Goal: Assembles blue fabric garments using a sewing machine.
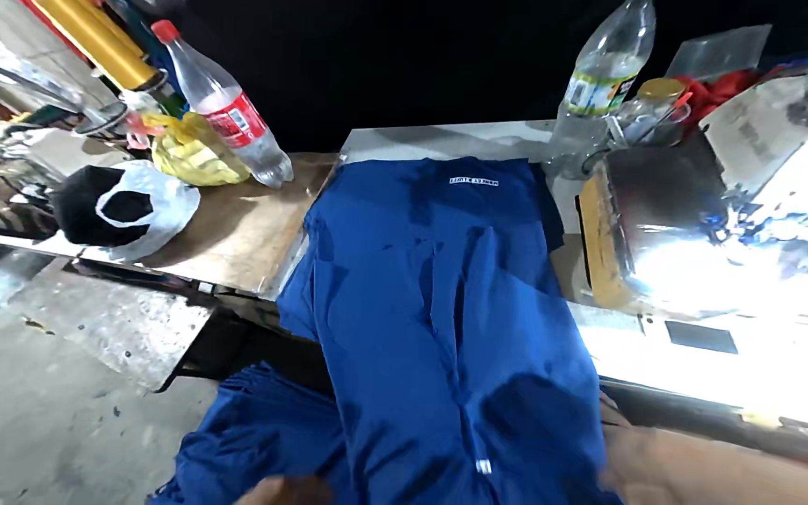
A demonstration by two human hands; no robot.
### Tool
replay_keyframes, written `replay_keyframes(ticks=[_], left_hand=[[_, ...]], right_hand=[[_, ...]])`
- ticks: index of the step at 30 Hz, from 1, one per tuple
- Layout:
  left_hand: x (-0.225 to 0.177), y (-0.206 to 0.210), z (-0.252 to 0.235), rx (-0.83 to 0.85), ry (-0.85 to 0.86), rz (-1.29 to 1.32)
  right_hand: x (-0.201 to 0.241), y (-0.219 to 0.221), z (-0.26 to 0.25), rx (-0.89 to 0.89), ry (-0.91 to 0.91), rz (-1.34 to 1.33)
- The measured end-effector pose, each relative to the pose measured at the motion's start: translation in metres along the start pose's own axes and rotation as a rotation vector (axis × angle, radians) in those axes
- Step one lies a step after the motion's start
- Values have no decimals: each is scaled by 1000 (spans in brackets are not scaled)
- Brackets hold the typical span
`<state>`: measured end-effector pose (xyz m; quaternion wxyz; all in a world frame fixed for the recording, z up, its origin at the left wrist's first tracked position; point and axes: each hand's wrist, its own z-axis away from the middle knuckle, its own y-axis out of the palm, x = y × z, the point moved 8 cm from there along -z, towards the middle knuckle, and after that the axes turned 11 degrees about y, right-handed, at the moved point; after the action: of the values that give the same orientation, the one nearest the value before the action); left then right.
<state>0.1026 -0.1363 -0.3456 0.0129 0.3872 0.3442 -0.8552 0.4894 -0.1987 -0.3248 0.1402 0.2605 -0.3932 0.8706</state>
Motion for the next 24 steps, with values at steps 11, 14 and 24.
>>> replay_keyframes(ticks=[11,14,24], left_hand=[[-123,-149,-213,-660,275,45],[-125,-161,-246,-631,247,-41],[-115,-159,-287,-436,426,-353]], right_hand=[[29,-177,-180,-804,126,204],[22,-168,-146,-705,354,255],[26,-164,-125,-1081,44,198]])
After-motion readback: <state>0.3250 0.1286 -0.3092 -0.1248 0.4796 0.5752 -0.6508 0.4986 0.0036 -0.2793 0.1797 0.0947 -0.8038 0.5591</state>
